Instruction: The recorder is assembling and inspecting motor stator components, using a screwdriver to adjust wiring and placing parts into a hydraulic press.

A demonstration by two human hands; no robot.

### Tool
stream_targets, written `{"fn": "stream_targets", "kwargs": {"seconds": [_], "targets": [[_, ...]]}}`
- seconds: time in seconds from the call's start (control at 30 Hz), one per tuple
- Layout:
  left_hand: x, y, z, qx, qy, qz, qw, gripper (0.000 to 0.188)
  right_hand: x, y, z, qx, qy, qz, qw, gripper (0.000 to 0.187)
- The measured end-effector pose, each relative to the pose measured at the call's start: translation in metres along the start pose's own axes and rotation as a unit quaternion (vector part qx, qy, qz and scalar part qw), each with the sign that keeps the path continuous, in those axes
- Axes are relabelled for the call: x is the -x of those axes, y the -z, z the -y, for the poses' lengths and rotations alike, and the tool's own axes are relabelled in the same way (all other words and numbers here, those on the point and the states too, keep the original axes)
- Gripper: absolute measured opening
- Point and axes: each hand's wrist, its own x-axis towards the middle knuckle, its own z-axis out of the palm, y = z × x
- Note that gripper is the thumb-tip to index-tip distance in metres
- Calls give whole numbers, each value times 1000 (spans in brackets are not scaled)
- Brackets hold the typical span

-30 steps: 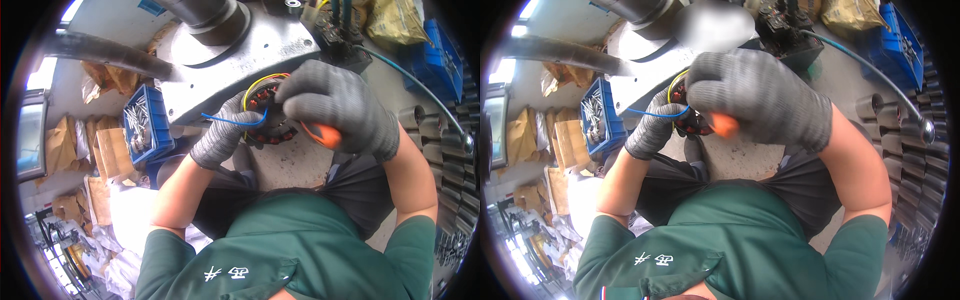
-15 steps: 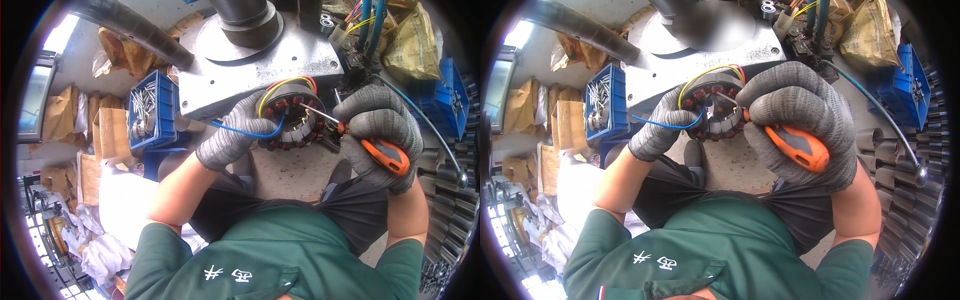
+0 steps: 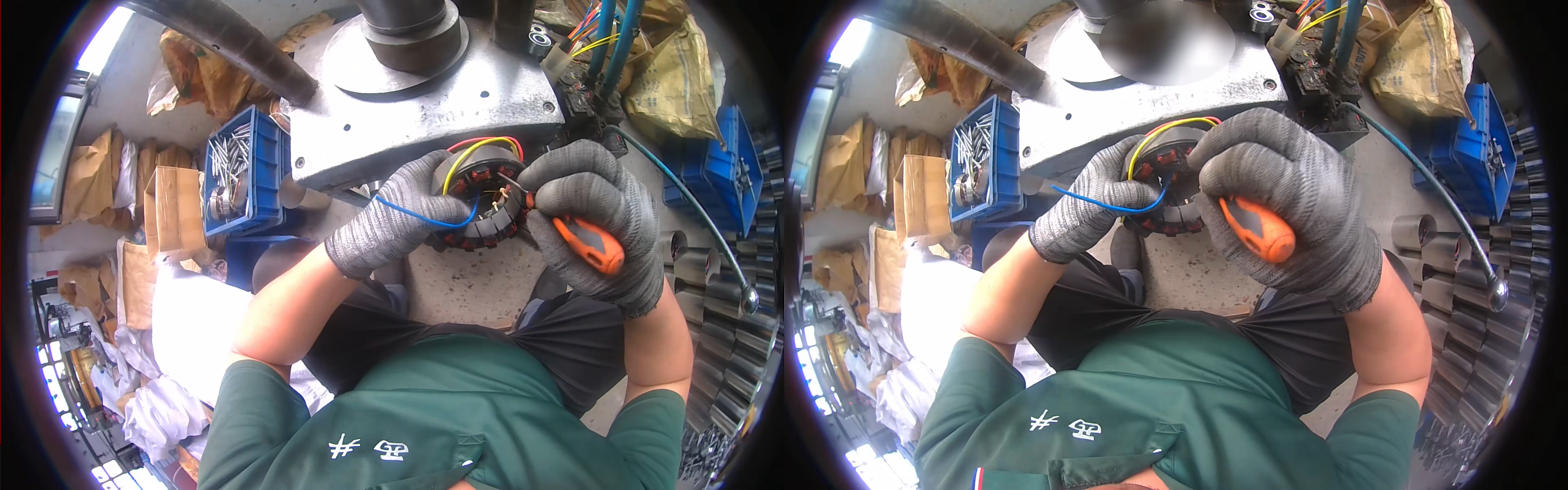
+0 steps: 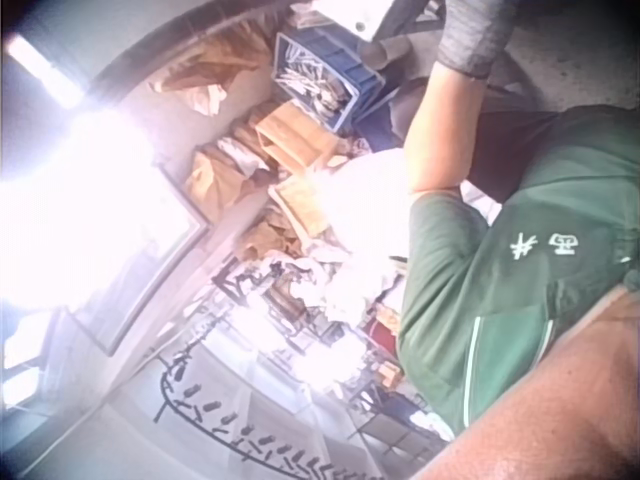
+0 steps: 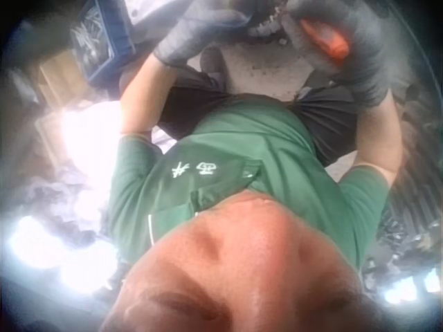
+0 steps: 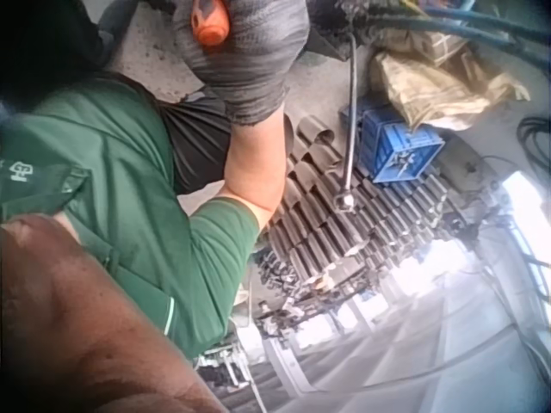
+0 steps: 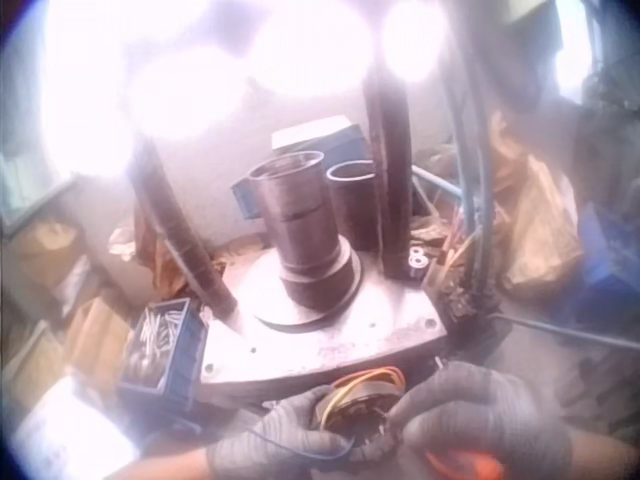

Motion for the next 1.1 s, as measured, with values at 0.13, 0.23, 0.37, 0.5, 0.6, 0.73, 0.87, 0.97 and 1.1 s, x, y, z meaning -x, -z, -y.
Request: {"fn": "stream_targets", "kwargs": {"seconds": [0.13,0.23,0.37,0.5,0.6,0.73,0.87,0.97,1.1], "targets": [[4,-9,-16,-7,29,4,1000,70,-1,-7,-3,25,26,29,999,30],[3,-9,-18,-40,73,7,996,66,-4,-20,-10,130,60,54,988,29],[-6,2,-3,-34,35,20,999,68,-4,-13,-7,96,67,39,992,27],[-7,12,3,41,14,23,999,66,4,19,0,-165,-49,-103,980,19],[-1,11,-11,77,25,28,996,60,4,25,-11,-210,-76,-188,957,19],[-1,12,-12,77,-23,-10,997,59,-3,21,-23,-256,-96,-209,939,16],[2,8,-17,78,-55,-52,994,60,-6,8,-5,-97,15,-161,982,23],[6,8,-21,64,-62,-43,995,63,-13,-4,4,-59,58,-74,994,31],[5,19,-8,96,-22,0,995,62,-11,-14,-4,9,112,-22,993,37]]}}
